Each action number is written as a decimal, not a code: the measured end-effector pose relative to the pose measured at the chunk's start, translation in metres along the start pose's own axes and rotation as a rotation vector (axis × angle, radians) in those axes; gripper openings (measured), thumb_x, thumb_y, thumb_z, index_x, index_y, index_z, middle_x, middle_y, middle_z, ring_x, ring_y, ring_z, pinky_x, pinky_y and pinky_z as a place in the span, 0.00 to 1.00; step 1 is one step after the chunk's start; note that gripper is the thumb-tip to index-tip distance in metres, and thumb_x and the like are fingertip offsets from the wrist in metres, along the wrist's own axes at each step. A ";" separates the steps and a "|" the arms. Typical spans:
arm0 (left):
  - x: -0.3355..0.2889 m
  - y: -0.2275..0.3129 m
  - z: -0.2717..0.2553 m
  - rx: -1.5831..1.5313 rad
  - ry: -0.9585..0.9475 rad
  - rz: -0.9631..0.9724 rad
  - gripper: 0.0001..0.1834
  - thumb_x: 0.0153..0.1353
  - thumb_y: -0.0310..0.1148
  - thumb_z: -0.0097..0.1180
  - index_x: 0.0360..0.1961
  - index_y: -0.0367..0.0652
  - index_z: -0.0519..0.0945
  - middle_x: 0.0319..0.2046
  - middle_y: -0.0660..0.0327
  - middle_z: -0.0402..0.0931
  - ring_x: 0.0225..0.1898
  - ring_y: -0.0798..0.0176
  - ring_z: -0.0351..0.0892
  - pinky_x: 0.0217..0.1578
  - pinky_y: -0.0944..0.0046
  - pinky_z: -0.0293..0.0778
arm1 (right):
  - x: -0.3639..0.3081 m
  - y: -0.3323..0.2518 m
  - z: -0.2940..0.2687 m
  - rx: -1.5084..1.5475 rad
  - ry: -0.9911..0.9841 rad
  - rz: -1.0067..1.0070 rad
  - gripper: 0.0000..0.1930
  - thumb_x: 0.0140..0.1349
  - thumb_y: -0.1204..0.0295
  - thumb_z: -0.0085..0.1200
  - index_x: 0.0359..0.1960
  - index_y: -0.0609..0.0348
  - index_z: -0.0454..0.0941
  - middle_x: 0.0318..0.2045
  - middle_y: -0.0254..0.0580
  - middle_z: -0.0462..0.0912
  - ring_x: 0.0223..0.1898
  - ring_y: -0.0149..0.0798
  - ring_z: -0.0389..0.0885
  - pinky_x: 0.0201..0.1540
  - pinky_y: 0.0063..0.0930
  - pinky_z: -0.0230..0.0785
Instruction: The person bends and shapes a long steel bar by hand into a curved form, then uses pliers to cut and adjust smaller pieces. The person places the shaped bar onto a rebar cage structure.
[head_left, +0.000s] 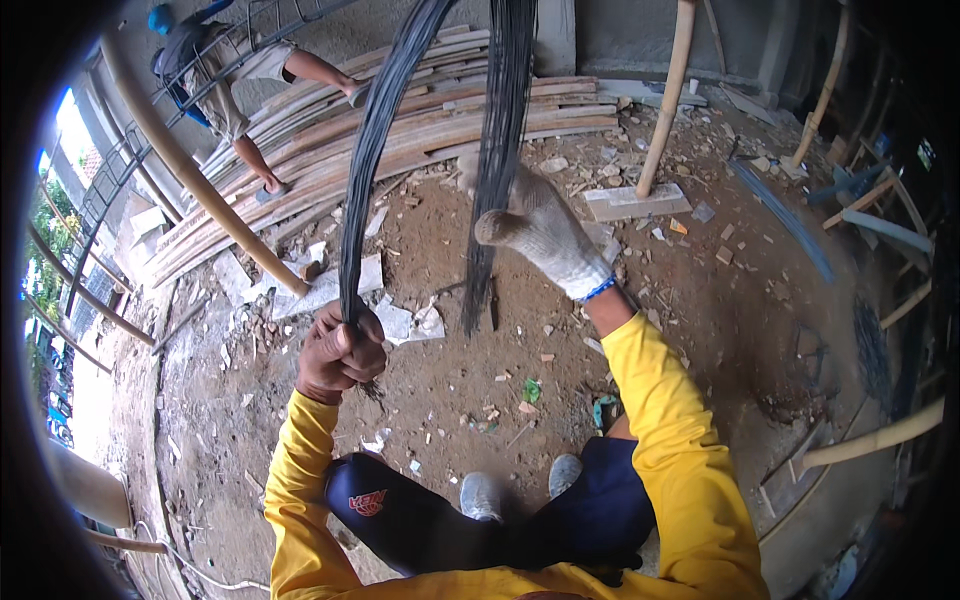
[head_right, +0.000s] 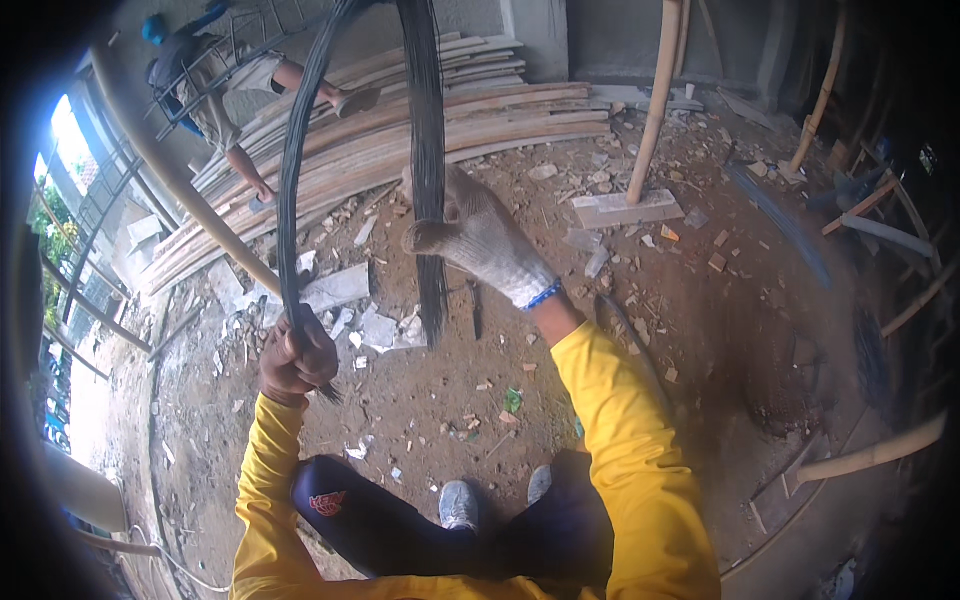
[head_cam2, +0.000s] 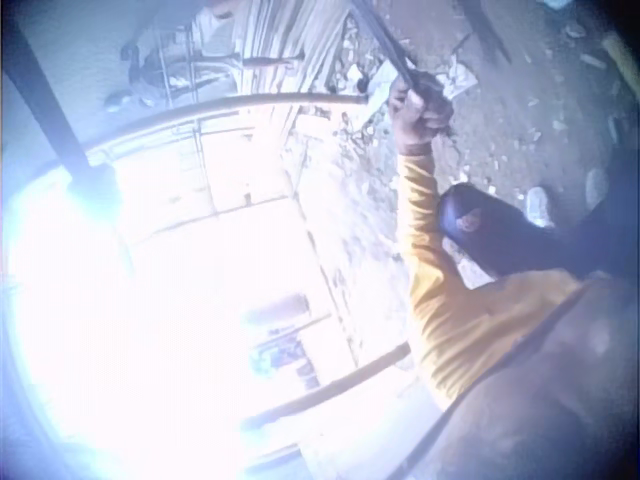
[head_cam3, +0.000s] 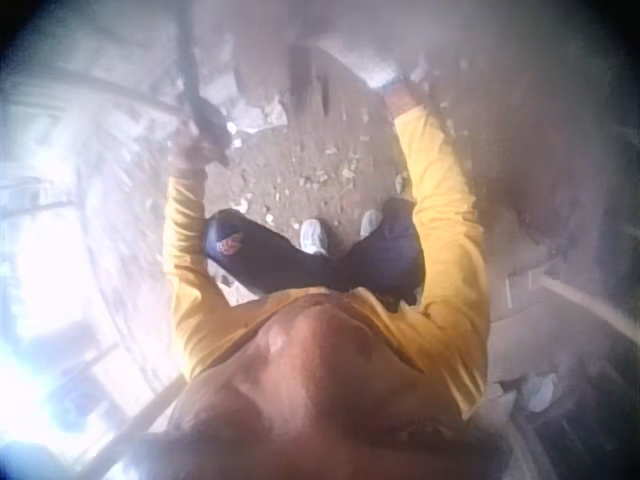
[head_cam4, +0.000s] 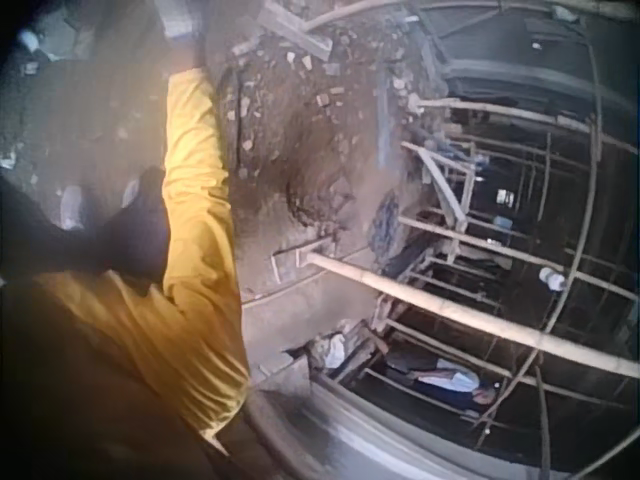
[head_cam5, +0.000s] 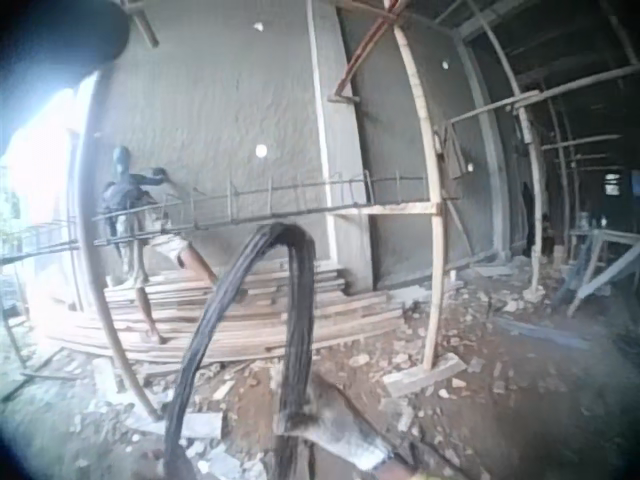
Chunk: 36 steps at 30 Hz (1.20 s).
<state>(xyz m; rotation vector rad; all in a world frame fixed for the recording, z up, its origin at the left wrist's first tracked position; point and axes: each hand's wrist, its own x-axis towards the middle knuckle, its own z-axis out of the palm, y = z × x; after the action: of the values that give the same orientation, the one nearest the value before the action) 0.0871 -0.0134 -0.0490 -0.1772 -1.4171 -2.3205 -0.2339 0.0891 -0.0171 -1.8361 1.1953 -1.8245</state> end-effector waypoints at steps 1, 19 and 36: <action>0.002 0.000 0.001 -0.019 -0.040 -0.009 0.23 0.73 0.43 0.64 0.48 0.28 0.79 0.16 0.71 0.58 0.12 0.76 0.50 0.14 0.69 0.46 | 0.002 -0.003 0.009 0.131 0.018 0.019 0.29 0.62 0.47 0.73 0.52 0.59 0.81 0.37 0.31 0.81 0.39 0.32 0.79 0.46 0.31 0.77; 0.080 0.040 -0.010 0.542 0.350 0.192 0.58 0.72 0.78 0.28 0.77 0.32 0.62 0.41 0.54 0.84 0.43 0.58 0.86 0.53 0.58 0.79 | -0.053 0.068 0.079 -0.076 -0.001 0.210 0.18 0.76 0.59 0.60 0.34 0.64 0.81 0.21 0.33 0.74 0.25 0.28 0.67 0.27 0.33 0.62; 0.074 0.020 -0.047 0.872 0.903 0.379 0.25 0.73 0.50 0.66 0.29 0.37 0.87 0.20 0.69 0.79 0.21 0.78 0.70 0.23 0.73 0.63 | -0.061 0.081 0.101 -0.130 -0.485 0.593 0.22 0.74 0.54 0.62 0.52 0.64 0.85 0.38 0.49 0.88 0.41 0.38 0.86 0.48 0.38 0.76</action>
<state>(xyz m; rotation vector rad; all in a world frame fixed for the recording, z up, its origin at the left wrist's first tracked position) 0.0336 -0.0827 -0.0311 0.6950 -1.5222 -1.0515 -0.1591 0.0484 -0.1319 -1.6096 1.4694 -0.9402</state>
